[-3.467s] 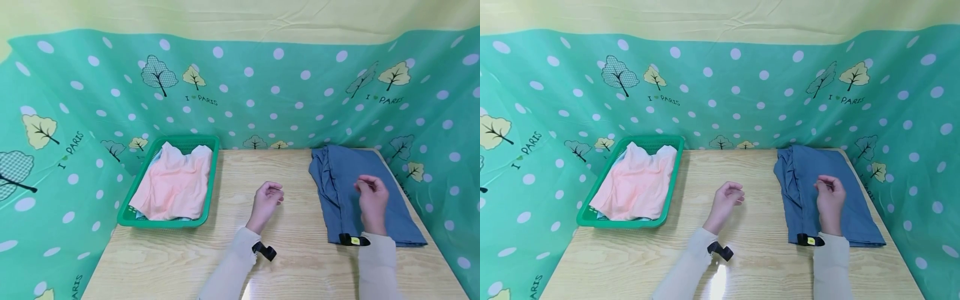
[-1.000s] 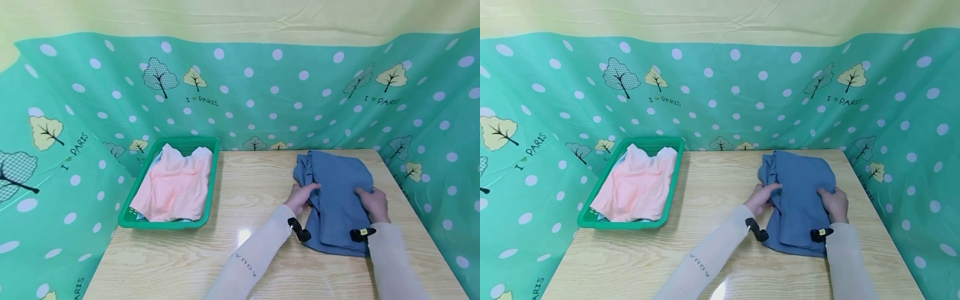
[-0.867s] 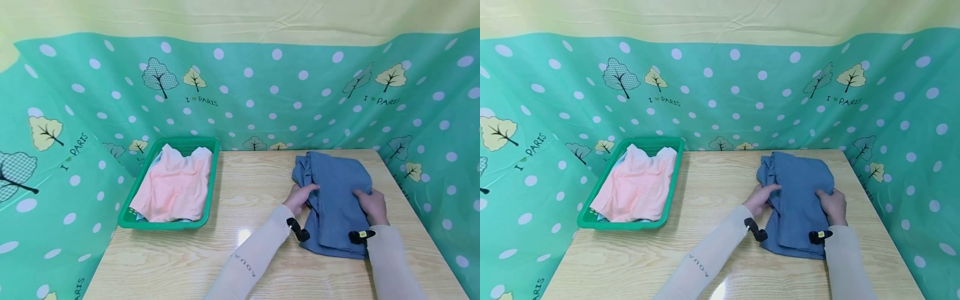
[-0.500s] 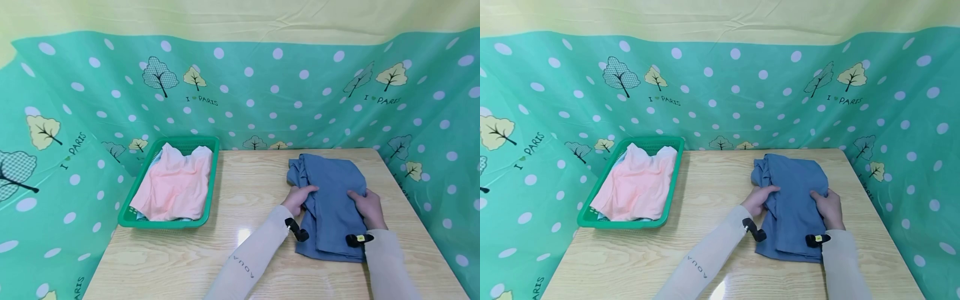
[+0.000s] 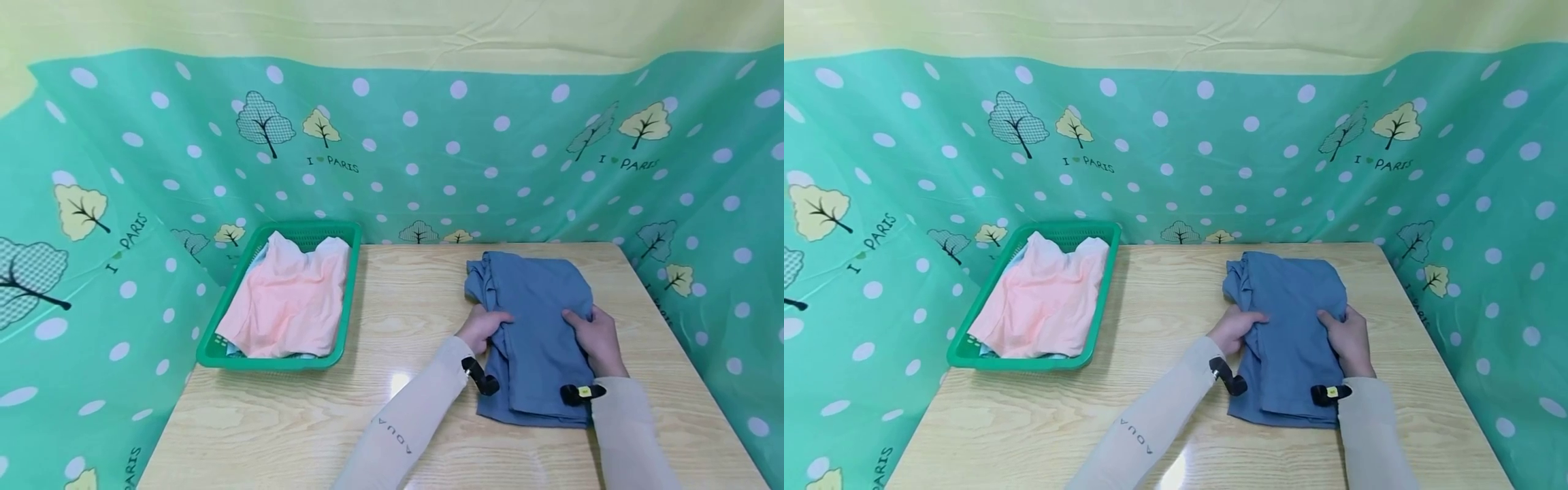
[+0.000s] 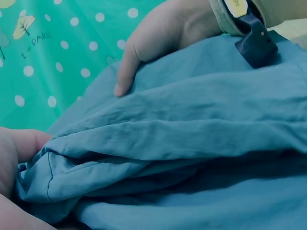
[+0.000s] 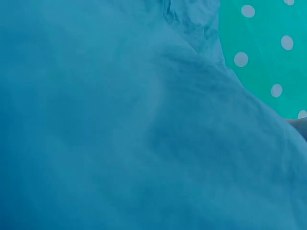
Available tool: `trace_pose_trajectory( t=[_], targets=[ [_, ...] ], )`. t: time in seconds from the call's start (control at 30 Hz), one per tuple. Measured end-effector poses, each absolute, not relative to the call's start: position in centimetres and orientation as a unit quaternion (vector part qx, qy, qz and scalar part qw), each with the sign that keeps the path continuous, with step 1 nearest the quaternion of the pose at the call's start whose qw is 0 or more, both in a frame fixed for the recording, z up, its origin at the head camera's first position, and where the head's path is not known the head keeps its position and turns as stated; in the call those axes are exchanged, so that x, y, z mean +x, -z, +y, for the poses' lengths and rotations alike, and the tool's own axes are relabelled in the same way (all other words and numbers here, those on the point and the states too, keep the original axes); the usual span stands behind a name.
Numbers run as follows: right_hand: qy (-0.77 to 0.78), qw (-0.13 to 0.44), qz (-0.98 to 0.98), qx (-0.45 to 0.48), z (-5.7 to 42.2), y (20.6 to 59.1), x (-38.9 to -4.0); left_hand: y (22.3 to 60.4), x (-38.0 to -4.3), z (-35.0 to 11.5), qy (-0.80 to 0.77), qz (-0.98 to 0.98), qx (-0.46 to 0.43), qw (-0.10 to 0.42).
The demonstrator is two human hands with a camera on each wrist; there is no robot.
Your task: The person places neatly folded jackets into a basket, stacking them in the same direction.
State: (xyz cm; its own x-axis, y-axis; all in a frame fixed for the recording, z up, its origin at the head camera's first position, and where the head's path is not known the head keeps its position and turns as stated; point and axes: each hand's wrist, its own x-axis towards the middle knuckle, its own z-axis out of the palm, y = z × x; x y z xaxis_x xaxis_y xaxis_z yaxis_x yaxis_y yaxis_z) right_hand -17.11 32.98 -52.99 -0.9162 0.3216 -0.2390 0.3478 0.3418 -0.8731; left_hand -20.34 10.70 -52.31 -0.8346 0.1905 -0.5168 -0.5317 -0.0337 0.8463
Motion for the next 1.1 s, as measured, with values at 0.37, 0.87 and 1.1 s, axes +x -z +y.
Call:
trace_pose_trajectory(
  t=[0.37, 0.87, 1.1],
  targets=[
    [0.552, -0.001, 0.815, 0.175, 31.1, 51.9, -17.3, 53.1, -21.3, 9.0, -0.713, 0.648, -0.135, 0.233],
    [0.533, -0.009, 0.833, 0.145, 29.6, 50.4, -17.9, 51.1, -21.7, 6.5, -0.683, 0.690, -0.108, 0.215],
    [0.543, -0.004, 0.831, 0.121, 29.0, 49.7, -18.0, 49.8, -21.7, 5.4, -0.679, 0.699, -0.093, 0.205]
  ],
)
